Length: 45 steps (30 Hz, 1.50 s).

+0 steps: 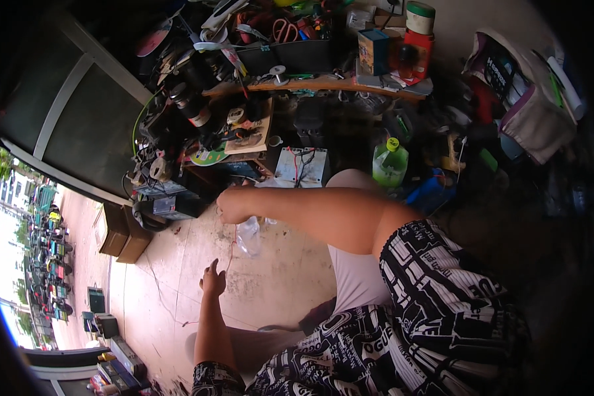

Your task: The person works on a small electronic device by hand while seated, using a screwdriver to manipulate internal components and handling various wires.

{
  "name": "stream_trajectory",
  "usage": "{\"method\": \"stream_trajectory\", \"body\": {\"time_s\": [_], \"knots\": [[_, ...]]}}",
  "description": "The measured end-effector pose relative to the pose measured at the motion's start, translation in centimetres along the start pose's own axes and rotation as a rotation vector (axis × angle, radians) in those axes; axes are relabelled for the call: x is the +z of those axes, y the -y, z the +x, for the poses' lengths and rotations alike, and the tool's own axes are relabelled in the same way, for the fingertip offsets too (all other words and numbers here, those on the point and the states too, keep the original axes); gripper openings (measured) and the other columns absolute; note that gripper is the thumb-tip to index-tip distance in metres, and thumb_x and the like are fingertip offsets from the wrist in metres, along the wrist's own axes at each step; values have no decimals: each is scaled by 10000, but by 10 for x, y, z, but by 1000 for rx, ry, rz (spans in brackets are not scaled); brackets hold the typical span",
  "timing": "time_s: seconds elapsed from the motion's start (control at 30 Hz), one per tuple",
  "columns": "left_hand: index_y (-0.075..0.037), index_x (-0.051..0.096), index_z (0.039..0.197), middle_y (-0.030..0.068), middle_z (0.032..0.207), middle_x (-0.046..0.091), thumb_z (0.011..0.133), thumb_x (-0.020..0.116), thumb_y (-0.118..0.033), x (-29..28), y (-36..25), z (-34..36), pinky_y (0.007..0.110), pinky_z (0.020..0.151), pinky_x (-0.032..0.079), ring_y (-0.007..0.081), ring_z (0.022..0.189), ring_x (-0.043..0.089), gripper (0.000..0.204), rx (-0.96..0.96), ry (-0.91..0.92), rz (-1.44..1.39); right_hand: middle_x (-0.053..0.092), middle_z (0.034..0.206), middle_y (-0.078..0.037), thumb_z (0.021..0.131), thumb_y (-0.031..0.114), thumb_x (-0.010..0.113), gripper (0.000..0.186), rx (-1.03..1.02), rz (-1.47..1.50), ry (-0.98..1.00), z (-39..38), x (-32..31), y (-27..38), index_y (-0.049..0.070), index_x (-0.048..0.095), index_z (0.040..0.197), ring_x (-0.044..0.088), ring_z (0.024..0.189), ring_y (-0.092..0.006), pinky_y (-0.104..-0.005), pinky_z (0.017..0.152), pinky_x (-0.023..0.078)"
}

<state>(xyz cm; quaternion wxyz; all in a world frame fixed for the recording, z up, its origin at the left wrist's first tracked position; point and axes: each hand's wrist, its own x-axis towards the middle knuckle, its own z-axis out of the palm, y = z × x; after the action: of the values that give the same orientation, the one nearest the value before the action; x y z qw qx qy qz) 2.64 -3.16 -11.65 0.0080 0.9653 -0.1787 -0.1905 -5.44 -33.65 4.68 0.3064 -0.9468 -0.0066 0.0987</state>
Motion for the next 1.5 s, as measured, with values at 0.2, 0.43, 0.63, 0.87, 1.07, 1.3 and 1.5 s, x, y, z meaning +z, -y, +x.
{"method": "stream_trajectory", "body": {"time_s": [0.2, 0.43, 0.63, 0.87, 1.07, 1.3, 1.5], "knots": [[-229, 537, 1246, 142, 1250, 534, 824, 623, -412, -39, -23, -39, 529, 968, 351, 359, 1181, 469, 468, 179, -54, -101, 673, 991, -106, 786, 390, 589, 377, -39, -158, -28, 0, 15, 0, 137, 668, 1054, 620, 948, -285, -483, 825, 331], [-186, 613, 1150, 129, 1124, 605, 822, 623, -398, -134, -110, -108, 483, 903, 404, 327, 1109, 523, 390, 550, -222, -17, 676, 1011, -79, 823, 351, 583, 345, -207, 65, -202, -40, 14, 8, 101, 668, 1044, 630, 948, -248, -418, 838, 404], [-215, 614, 1161, 114, 1156, 604, 810, 625, -400, -172, -152, -96, 509, 938, 364, 335, 1150, 502, 397, 589, -112, 168, 675, 992, -117, 834, 305, 583, 330, -176, 197, -278, -103, 15, 27, 71, 657, 1055, 635, 928, -248, -353, 802, 476], [-170, 603, 1078, 53, 1114, 624, 704, 664, -351, -148, -186, -18, 499, 906, 396, 272, 1107, 546, 420, 688, -232, 244, 653, 999, -154, 827, 266, 605, 447, -124, 192, -355, -116, -5, 45, 18, 528, 1190, 620, 962, -285, -396, 930, 387], [-183, 603, 1087, 47, 1115, 622, 714, 647, -377, -110, -196, 76, 492, 862, 429, 268, 1050, 584, 422, 580, -276, 7, 636, 1038, -173, 802, 173, 650, 540, -164, 348, -735, -62, 6, 11, 21, 429, 1270, 647, 918, -281, -370, 827, 498], [-31, 484, 1244, 186, 1145, 566, 851, 587, -257, -98, -230, 204, 396, 906, 428, 372, 1052, 532, 464, 677, -371, -59, 651, 827, -115, 806, 233, 600, 305, -217, 420, -492, -71, 22, -5, 41, 608, 1044, 620, 796, -255, -455, 913, 312], [-55, 422, 1332, 181, 1319, 467, 888, 500, -183, -107, -273, 282, 430, 964, 378, 378, 1182, 453, 469, 960, -570, -76, 657, 800, -99, 762, 253, 569, 235, -74, 308, -274, -98, 14, -16, 68, 641, 888, 610, 774, -253, -459, 852, 280]]}}
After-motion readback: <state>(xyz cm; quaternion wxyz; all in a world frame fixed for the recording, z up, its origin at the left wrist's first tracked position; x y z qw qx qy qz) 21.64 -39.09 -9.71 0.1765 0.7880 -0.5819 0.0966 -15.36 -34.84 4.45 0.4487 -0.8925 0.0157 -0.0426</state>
